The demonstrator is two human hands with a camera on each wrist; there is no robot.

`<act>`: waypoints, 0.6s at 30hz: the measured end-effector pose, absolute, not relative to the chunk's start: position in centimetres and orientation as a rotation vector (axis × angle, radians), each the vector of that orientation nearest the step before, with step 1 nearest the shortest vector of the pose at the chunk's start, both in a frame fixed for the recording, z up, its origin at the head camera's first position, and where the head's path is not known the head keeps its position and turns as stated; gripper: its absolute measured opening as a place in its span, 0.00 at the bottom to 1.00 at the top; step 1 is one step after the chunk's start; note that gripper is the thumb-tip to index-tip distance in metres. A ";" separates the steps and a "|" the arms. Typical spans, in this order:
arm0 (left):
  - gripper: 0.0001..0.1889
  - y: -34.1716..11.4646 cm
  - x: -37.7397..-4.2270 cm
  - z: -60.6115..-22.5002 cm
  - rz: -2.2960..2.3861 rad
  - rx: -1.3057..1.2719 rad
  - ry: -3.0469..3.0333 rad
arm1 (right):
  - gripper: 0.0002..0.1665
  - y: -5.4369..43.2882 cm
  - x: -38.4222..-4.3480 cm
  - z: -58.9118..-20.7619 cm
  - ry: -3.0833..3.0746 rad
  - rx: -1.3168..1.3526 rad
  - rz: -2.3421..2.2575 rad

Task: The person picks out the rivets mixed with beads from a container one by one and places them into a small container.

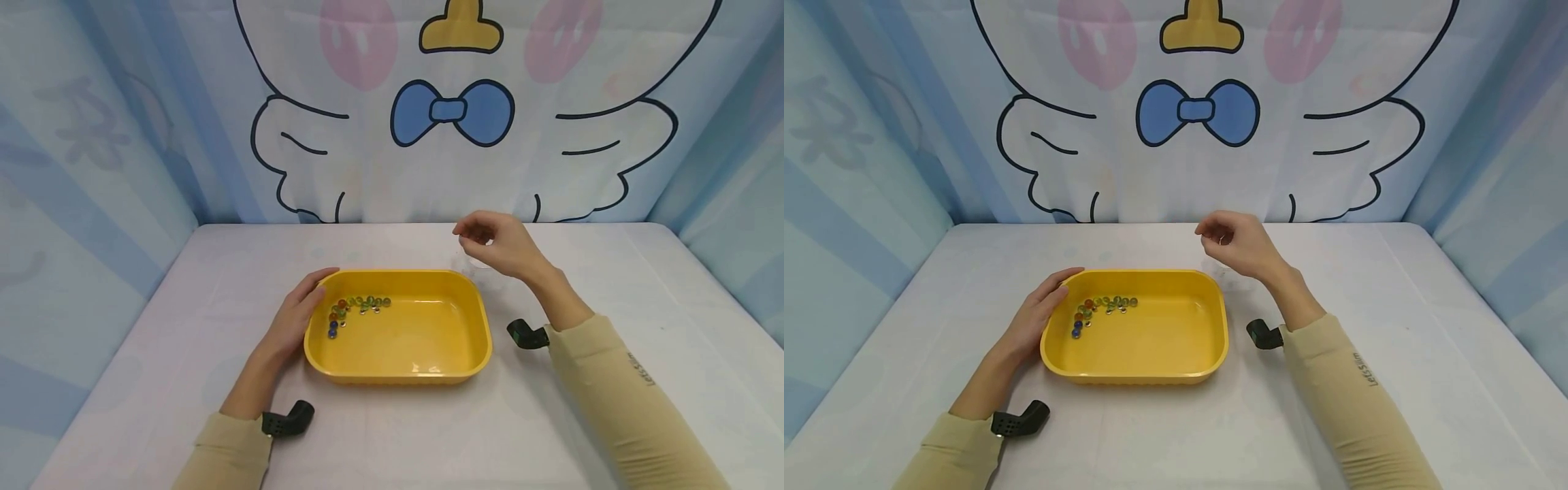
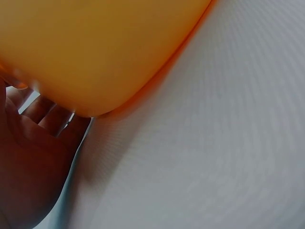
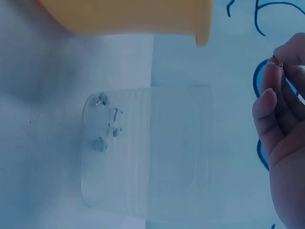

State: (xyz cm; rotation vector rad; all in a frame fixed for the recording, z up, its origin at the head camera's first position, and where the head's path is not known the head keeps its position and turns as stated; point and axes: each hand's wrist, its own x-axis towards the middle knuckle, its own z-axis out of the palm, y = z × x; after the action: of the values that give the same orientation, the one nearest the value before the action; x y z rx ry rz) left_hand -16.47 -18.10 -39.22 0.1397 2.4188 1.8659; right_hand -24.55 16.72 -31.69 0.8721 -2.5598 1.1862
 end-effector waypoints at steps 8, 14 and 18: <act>0.22 -18.1 -16.4 -39.2 1.863 0.136 2.416 | 0.08 17.9 -24.7 -32.1 -2.651 0.744 1.124; 0.22 -18.1 -16.4 -39.2 1.871 0.143 2.414 | 0.09 18.5 -24.9 -32.5 -2.701 0.705 1.064; 0.23 -18.1 -16.4 -39.2 1.872 0.139 2.411 | 0.08 18.8 -25.0 -32.7 -2.725 0.691 1.044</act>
State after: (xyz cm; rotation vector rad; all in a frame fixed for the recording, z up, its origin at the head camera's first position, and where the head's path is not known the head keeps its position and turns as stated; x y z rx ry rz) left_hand -16.41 -18.10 -39.22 0.1390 2.4106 1.8723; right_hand -24.96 18.77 -32.65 0.6908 -2.7254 1.0435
